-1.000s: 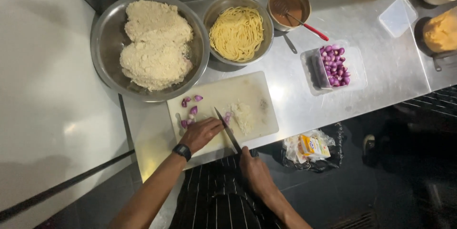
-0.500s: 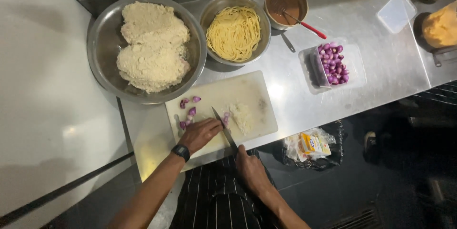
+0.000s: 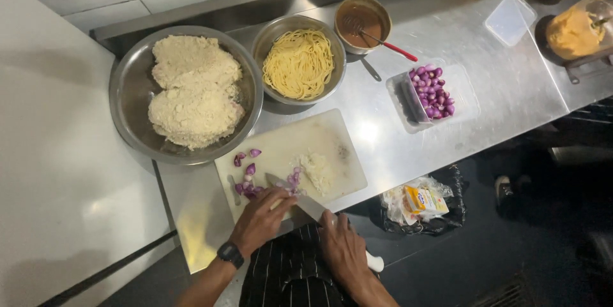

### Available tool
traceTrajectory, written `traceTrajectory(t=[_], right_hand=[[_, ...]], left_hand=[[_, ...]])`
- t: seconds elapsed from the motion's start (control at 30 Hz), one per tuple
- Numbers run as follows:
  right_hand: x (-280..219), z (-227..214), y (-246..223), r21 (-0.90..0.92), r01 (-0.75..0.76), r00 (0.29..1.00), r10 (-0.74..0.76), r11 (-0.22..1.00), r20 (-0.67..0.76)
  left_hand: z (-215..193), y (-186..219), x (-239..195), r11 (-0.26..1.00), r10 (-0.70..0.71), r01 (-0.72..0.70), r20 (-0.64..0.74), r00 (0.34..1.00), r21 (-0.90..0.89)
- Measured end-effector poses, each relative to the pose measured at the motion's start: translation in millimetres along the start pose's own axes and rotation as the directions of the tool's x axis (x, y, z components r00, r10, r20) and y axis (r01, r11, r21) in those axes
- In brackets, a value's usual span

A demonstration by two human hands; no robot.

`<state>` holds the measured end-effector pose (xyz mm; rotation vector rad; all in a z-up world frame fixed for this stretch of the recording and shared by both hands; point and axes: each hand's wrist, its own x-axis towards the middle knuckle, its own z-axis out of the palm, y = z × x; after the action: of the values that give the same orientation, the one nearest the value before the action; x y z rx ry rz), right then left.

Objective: The person chops red onions on a white cutting board using a knife. The person holds the onion with the left hand and slices it into small pieces with the right hand. Nearby, there are bowls containing breadcrumbs, spaghetti, and a sauce, along with a container of whole red onions.

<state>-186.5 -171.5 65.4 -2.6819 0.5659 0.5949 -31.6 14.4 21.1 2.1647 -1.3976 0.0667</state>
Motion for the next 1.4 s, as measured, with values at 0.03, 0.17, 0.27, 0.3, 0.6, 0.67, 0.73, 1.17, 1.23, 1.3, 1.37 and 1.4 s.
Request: traceTrajectory(t=[0.03,0.17,0.27,0.3,0.6,0.67,0.73,1.17,1.23,1.3,1.37,1.4], right_hand=[[5.2,-6.2,-1.6,0.008,-0.009,1.0,0.009,1.0,0.001],[2.4,-26.2,2.0,-0.062,0.121,0.987,-0.127,0.991,-0.102],[-1.6,-40.5,28.8,-0.063,0.093,0.993,-0.097,0.994,-0.071],[-8.3,-42.7,40.7,-0.058,0.074,0.997,-0.075,0.996,-0.024],[-44.7,-74.0,111.7,0.058,0.057,0.963,-0.07,0.997,0.26],[-30.9,-43.6,100.5,0.108,0.143,0.963,-0.163,0.984,0.215],[-19.0,-17.4,92.3,0.147,0.234,0.953,-0.257,0.961,0.163],[20.6,18.2,80.5,0.153,0.237,0.969,-0.246,0.959,0.04],[20.5,32.8,79.3,0.159,0.253,0.963,-0.264,0.954,0.056],[23.6,37.5,71.3,0.124,0.284,0.959,-0.28,0.951,-0.047],[25.4,23.8,61.5,0.113,0.207,0.978,-0.208,0.972,-0.004],[25.0,18.0,56.1,0.104,0.126,0.991,-0.131,0.987,0.037]], left_hand=[[-6.6,5.5,13.8,1.0,0.008,-0.008,0.009,1.0,-0.003],[-15.7,23.4,33.4,0.997,-0.039,0.047,0.117,0.992,-0.068],[-17.5,7.5,47.9,0.995,-0.043,0.055,0.138,0.989,-0.078],[-18.9,4.5,48.7,0.996,-0.039,0.051,0.173,0.984,-0.068],[-24.9,-29.4,47.1,0.952,-0.256,0.256,0.021,0.966,-0.171],[-37.4,-35.4,27.2,0.922,-0.372,0.356,-0.095,0.923,-0.154],[-48.8,-27.7,8.7,0.878,-0.477,0.454,-0.218,0.852,-0.15],[14.1,18.3,-27.1,0.719,-0.639,0.554,-0.086,0.764,-0.42],[24.0,17.3,-21.8,0.706,-0.634,0.536,-0.075,0.77,-0.463],[33.3,14.5,-15.9,0.821,-0.549,0.492,-0.163,0.82,-0.288],[31.8,17.0,-11.7,0.867,-0.493,0.457,-0.211,0.844,-0.198],[30.6,18.6,-10.4,0.903,-0.429,0.417,-0.247,0.869,-0.102]])
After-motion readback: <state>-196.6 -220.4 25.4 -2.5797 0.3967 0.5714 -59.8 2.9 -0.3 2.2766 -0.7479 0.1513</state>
